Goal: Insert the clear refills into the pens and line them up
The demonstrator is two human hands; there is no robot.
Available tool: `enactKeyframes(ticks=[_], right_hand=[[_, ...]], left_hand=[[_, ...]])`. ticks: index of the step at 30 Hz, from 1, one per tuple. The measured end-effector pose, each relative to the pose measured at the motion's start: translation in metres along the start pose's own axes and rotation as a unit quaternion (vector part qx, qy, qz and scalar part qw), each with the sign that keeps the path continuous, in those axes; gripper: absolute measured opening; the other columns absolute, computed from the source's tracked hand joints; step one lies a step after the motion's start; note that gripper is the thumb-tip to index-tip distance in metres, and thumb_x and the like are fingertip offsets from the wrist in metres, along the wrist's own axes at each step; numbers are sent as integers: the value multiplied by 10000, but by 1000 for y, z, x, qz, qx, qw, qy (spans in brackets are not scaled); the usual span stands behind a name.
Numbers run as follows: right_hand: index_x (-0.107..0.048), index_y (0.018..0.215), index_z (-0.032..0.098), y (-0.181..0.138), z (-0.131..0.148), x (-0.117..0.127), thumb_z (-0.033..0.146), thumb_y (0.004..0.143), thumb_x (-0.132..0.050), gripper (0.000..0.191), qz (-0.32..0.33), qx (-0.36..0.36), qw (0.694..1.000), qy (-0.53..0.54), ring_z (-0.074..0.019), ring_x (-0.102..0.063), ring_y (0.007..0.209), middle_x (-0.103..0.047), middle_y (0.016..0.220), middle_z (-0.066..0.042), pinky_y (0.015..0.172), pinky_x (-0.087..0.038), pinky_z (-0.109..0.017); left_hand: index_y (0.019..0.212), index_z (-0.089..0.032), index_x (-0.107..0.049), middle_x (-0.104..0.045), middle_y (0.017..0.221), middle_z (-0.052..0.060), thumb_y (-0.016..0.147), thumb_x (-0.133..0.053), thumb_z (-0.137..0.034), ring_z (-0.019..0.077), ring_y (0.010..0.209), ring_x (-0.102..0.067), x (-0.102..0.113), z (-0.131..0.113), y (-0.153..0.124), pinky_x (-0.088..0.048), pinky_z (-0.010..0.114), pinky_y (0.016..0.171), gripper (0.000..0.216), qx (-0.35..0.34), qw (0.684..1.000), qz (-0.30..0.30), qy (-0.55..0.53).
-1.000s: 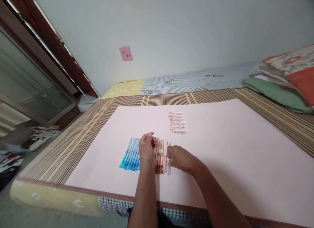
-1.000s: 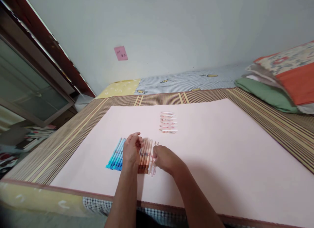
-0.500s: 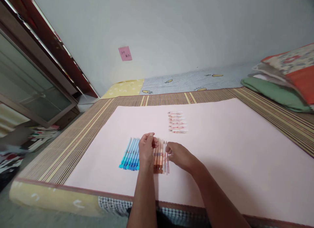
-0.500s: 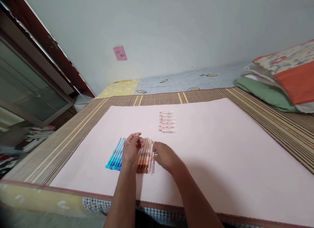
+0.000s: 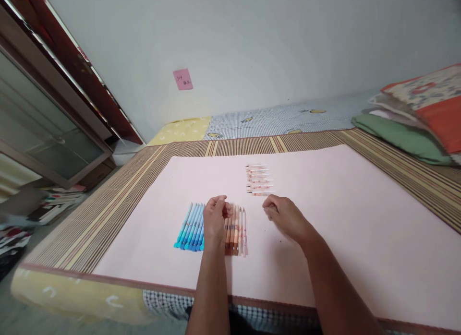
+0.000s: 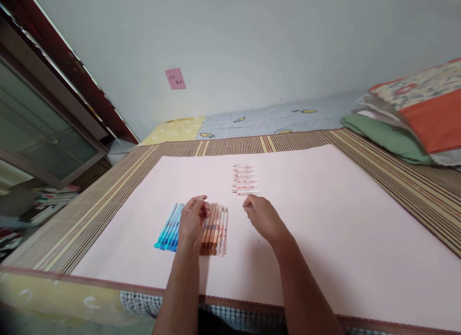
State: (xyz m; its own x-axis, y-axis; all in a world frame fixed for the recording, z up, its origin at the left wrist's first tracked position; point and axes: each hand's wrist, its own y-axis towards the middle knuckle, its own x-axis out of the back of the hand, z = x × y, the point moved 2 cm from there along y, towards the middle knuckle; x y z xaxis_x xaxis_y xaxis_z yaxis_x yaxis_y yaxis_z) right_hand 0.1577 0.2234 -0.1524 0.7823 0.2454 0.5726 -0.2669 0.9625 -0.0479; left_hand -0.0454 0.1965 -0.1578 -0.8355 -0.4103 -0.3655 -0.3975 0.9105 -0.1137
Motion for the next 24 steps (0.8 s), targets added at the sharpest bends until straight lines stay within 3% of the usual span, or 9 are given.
enactKeyframes(ticks=[3,7,11,14,17,21,24], right_hand=[[-550,739,209,-2,-10,2,159,795,-491,95,34,-23,999,-15,-139,-498,604,-583,694,4,559,-347,-261],[-559,709,200,-6,-10,-8,131,729,-559,72,134,-79,988,-28,-122,-493,547,-567,653,19,525,-327,-254],[-549,642,189,-7,2,-14,100,693,-603,115,165,-70,981,-74,-124,-510,589,-565,634,17,545,-325,-252],[-567,685,192,-6,4,-11,142,764,-575,93,132,-62,986,-76,-132,-530,621,-597,683,4,565,-340,-254],[-614,801,199,0,-3,-2,171,831,-508,114,37,-49,993,-98,-160,-581,713,-654,810,-25,626,-396,-274],[-638,1154,175,13,-19,5,198,914,-463,298,-88,-9,986,-142,-229,-599,1120,-653,1232,-112,929,-447,-341],[-548,1361,129,26,-30,-2,170,945,-434,433,-93,22,977,-189,-258,-475,1345,-549,1445,-153,1110,-356,-389]], left_hand=[[869,-155,-616,-611,584,-32,699,-770,-381,79,481,-509,0,1,1,-349,215,521,322,4,1000,-2,5],[859,-158,-606,-600,567,-39,705,-754,-363,78,476,-500,0,1,3,-346,212,516,296,2,1000,-6,7],[867,-154,-607,-601,572,-38,707,-750,-356,80,480,-503,0,1,3,-351,214,518,295,4,1000,-6,13],[884,-154,-609,-603,587,-37,714,-748,-354,81,497,-510,0,0,2,-363,217,531,297,4,1000,-4,8],[877,-158,-609,-595,591,-40,702,-758,-367,79,501,-502,1,-2,1,-354,216,528,310,3,1000,-12,-7],[879,-157,-616,-594,606,-37,681,-769,-377,83,521,-510,2,-3,2,-369,219,539,333,7,1000,-15,-23],[872,-155,-620,-596,610,-33,668,-779,-385,84,522,-511,3,-4,3,-371,221,539,345,9,1000,-13,-27]])
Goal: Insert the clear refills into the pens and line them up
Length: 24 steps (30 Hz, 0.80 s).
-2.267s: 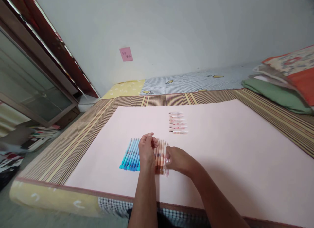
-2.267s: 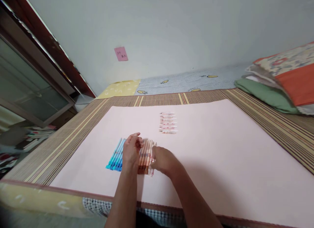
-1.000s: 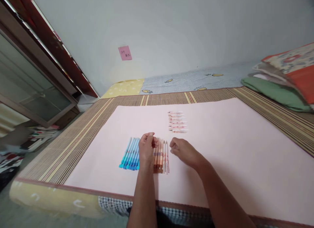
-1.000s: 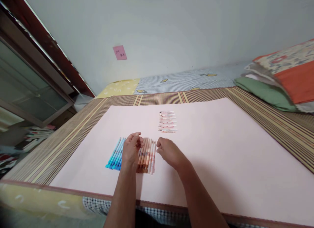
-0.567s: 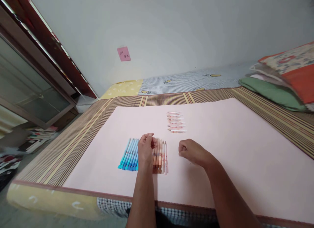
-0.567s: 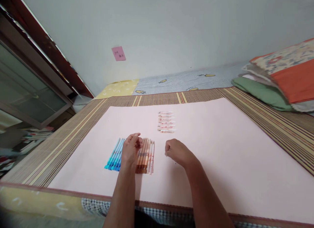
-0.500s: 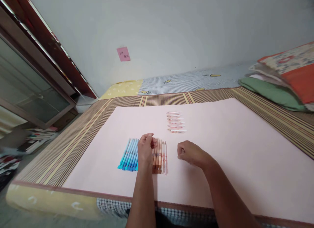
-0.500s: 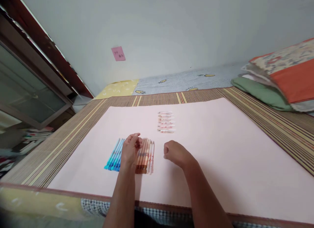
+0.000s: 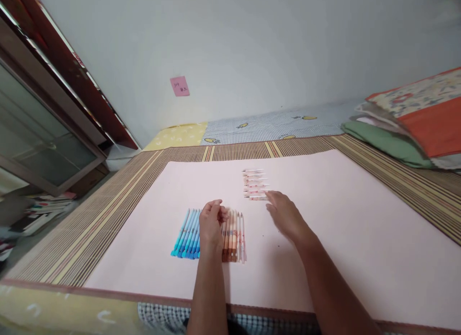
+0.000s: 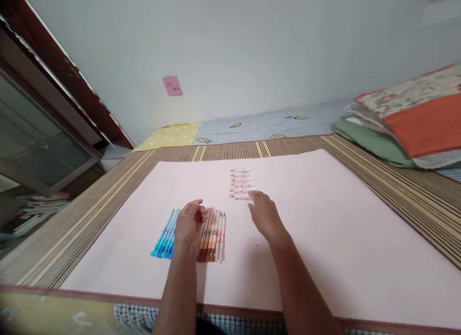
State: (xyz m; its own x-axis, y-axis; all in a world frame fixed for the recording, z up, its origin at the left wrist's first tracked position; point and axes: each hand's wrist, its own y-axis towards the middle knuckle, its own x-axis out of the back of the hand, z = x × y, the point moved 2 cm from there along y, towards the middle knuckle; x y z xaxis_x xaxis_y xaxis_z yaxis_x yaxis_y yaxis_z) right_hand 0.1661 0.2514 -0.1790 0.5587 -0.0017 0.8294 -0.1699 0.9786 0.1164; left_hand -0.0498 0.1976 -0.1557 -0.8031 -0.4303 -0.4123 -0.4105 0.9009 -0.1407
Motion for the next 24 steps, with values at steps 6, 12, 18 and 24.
enactKeyframes(ticks=[6,12,18,24], right_hand=[[-513,1415,167,13,5,-13,145,951,-455,469,11,34,998,-61,-268,-453,1359,-550,1465,-135,1103,-345,-412],[-617,1212,165,19,15,-10,140,927,-501,309,49,55,989,-127,-274,-556,1092,-652,1249,-143,867,-374,-368],[-658,1026,183,29,13,-9,174,913,-510,187,40,54,990,-125,-256,-532,1002,-653,1117,-118,803,-334,-340],[-656,1110,179,37,10,-14,165,965,-454,249,40,74,988,-129,-261,-533,1042,-619,1184,-135,806,-320,-337]], left_hand=[[870,-150,-622,-590,601,-36,660,-782,-378,85,515,-511,0,0,1,-369,221,529,349,4,1000,3,-10],[871,-150,-617,-596,593,-37,644,-788,-362,83,506,-516,-2,-1,3,-376,218,527,355,7,1000,0,-24],[854,-155,-611,-598,576,-41,642,-796,-386,81,477,-516,-2,0,6,-361,215,507,363,8,1000,12,-18],[864,-151,-617,-606,590,-38,658,-792,-368,79,484,-529,-2,0,6,-367,210,511,347,8,999,14,-29]])
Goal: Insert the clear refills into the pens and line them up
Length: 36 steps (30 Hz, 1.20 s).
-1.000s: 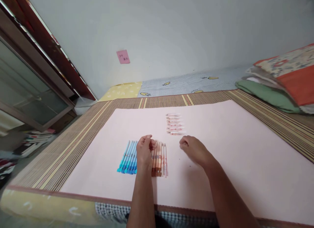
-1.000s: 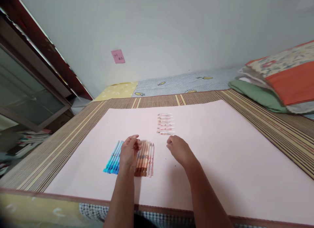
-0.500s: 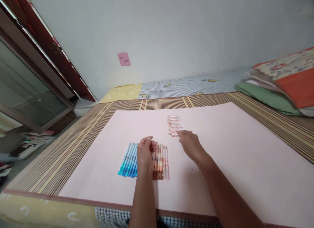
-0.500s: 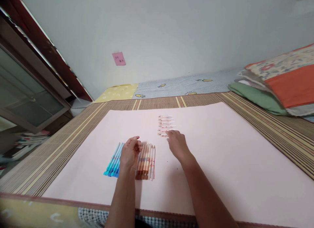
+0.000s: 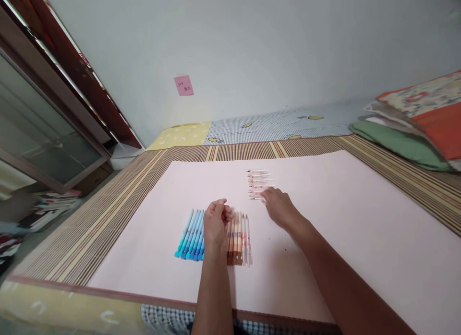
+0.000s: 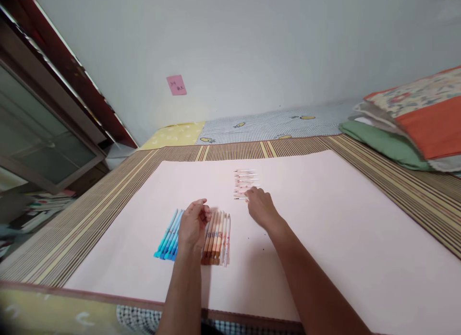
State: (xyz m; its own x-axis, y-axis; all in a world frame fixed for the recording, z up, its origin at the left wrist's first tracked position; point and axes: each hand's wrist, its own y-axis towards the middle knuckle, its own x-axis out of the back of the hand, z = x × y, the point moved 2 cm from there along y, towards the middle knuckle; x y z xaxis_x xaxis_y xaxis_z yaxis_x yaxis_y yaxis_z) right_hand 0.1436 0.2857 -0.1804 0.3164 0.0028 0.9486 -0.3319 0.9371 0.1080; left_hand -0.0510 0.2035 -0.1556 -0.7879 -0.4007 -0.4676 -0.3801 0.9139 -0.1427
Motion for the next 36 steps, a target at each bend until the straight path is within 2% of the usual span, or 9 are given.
enactKeyframes(ticks=[3,7,11,14,18,21,26,31,36], right_hand=[[-666,1044,170,-1,-4,-3,179,971,-467,212,0,5,1000,11,-245,-538,977,-620,1113,-130,770,-318,-321],[-648,950,166,-3,-6,-4,86,904,-478,194,-10,-7,998,54,-214,-531,944,-614,1059,-106,762,-324,-292],[-595,834,174,-3,-1,-4,88,868,-473,153,-13,-17,996,81,-187,-515,862,-603,961,-77,738,-323,-279],[-558,787,185,-2,2,-3,103,842,-505,112,-18,-42,995,93,-176,-503,814,-595,898,-61,701,-312,-271],[-508,697,194,-2,2,-3,95,828,-496,164,-25,-74,990,115,-163,-498,752,-591,829,-47,642,-285,-267],[-504,694,194,-5,0,-4,74,797,-505,158,-31,-80,988,129,-157,-496,729,-597,815,-39,629,-284,-265],[-557,840,201,-12,-1,-3,64,767,-510,162,-22,-57,981,182,-158,-516,737,-616,824,-17,662,-314,-258],[-543,759,198,-13,0,-5,52,775,-460,169,-30,-46,985,161,-166,-527,763,-625,847,-34,683,-325,-271],[-566,781,200,-15,-6,-8,89,786,-466,149,-60,-54,979,185,-174,-550,777,-642,878,-43,695,-357,-276]], left_hand=[[873,-149,-616,-609,596,-37,674,-784,-355,78,490,-533,0,0,0,-366,209,511,333,4,1000,2,-5],[875,-150,-610,-609,591,-37,670,-783,-355,77,490,-528,0,0,0,-366,207,510,338,5,1000,5,-6],[857,-153,-606,-602,582,-34,651,-794,-384,79,484,-517,-1,0,1,-366,210,508,361,10,1000,11,0],[852,-152,-608,-602,582,-34,642,-800,-386,78,487,-516,-2,2,1,-372,210,511,369,10,1000,9,-2],[867,-148,-612,-604,581,-38,653,-795,-380,74,492,-515,-2,3,1,-373,203,511,365,7,1000,8,-6],[879,-142,-612,-605,583,-39,656,-796,-385,71,495,-512,-2,3,1,-374,200,512,378,8,1000,7,-4],[886,-142,-605,-612,584,-39,652,-798,-399,72,487,-521,-3,4,1,-371,199,508,398,16,1000,7,5],[885,-142,-601,-616,579,-40,656,-796,-404,72,477,-524,-4,7,1,-360,197,504,399,19,1000,9,12],[878,-142,-603,-611,577,-41,665,-797,-403,73,476,-519,-5,7,0,-366,201,507,389,18,1000,8,15]])
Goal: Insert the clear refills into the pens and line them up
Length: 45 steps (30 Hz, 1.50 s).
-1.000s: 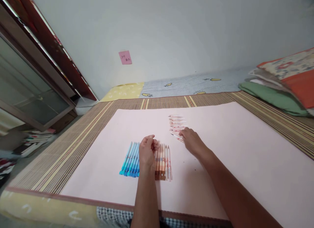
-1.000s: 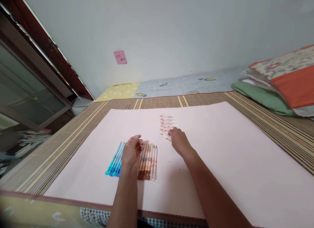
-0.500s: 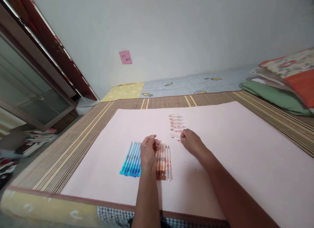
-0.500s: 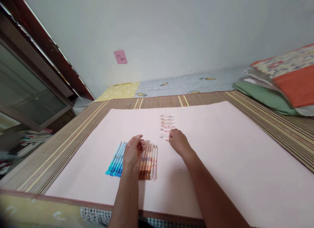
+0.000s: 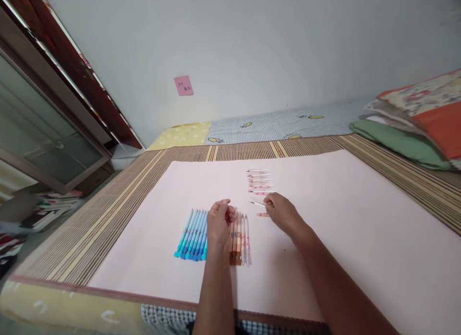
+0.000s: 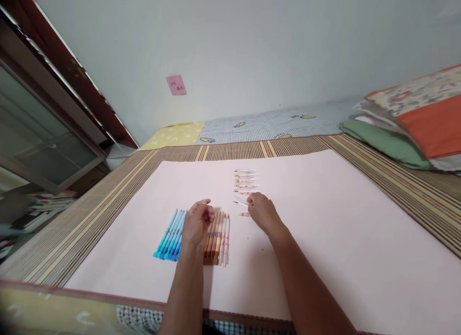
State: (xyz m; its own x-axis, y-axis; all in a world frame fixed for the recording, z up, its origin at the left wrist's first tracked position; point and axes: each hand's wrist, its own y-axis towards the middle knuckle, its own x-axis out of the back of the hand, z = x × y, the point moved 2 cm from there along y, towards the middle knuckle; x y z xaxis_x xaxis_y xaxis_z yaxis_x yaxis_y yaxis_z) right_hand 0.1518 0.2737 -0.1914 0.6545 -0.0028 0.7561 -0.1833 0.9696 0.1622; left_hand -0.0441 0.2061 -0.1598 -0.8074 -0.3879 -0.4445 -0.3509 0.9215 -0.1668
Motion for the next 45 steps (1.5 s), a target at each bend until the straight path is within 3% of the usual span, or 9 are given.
enactKeyframes(ticks=[8,12,16,21,29,33,38,43,45], right_hand=[[-629,776,224,-5,-8,24,236,831,-512,129,-28,-19,992,123,-177,-542,654,-632,708,1,608,-378,-280],[-684,911,218,-6,-7,29,217,861,-510,182,-43,5,996,83,-208,-629,828,-711,894,-40,738,-442,-306],[-725,1020,227,-7,0,22,192,912,-466,282,-11,62,996,58,-225,-630,1014,-697,1079,-72,886,-457,-332],[-740,945,221,-4,15,4,73,860,-474,317,65,139,987,54,-211,-601,1000,-685,1026,-68,892,-469,-329],[-667,802,207,-6,16,0,128,814,-543,148,68,31,977,199,-183,-583,850,-625,926,-58,644,-535,-256],[-644,871,210,-8,26,8,308,788,-667,130,68,-36,924,375,-178,-590,740,-617,820,-20,547,-542,-271],[-658,867,182,-12,46,10,364,708,-779,271,82,-14,872,483,-154,-613,703,-664,821,-24,568,-517,-254],[-701,910,195,-11,46,12,407,738,-750,277,102,-6,884,455,-178,-621,710,-679,794,-26,579,-505,-277],[-721,987,199,-8,34,16,390,780,-696,283,64,-4,909,412,-200,-643,785,-709,869,-45,654,-516,-307]], left_hand=[[873,-142,-633,-649,662,-8,703,-776,-401,82,524,-556,-7,6,-3,-382,211,531,341,7,999,19,45],[828,-142,-645,-684,748,35,703,-764,-416,101,565,-583,-15,13,-7,-381,222,529,324,4,991,15,136],[842,-142,-637,-690,768,41,731,-725,-424,99,555,-579,-18,15,-7,-374,222,523,316,2,989,19,150],[867,-135,-627,-696,742,41,723,-735,-419,94,529,-580,-17,14,-6,-364,213,510,336,19,992,28,123],[849,-134,-635,-687,698,31,693,-758,-413,92,515,-574,-15,14,-4,-368,207,502,342,18,994,28,101],[871,-132,-671,-733,853,92,718,-761,-414,131,627,-640,-18,16,-8,-431,222,536,333,17,993,30,110],[910,-135,-710,-728,852,93,644,-864,-434,171,711,-673,-28,17,-15,-515,260,603,429,64,992,99,41],[744,-103,-685,-650,648,22,589,-926,-356,66,539,-557,-27,17,-14,-444,174,540,382,77,989,118,-41],[742,-95,-689,-641,657,16,603,-921,-319,52,538,-539,-24,16,-11,-432,159,531,351,83,988,108,-73]])
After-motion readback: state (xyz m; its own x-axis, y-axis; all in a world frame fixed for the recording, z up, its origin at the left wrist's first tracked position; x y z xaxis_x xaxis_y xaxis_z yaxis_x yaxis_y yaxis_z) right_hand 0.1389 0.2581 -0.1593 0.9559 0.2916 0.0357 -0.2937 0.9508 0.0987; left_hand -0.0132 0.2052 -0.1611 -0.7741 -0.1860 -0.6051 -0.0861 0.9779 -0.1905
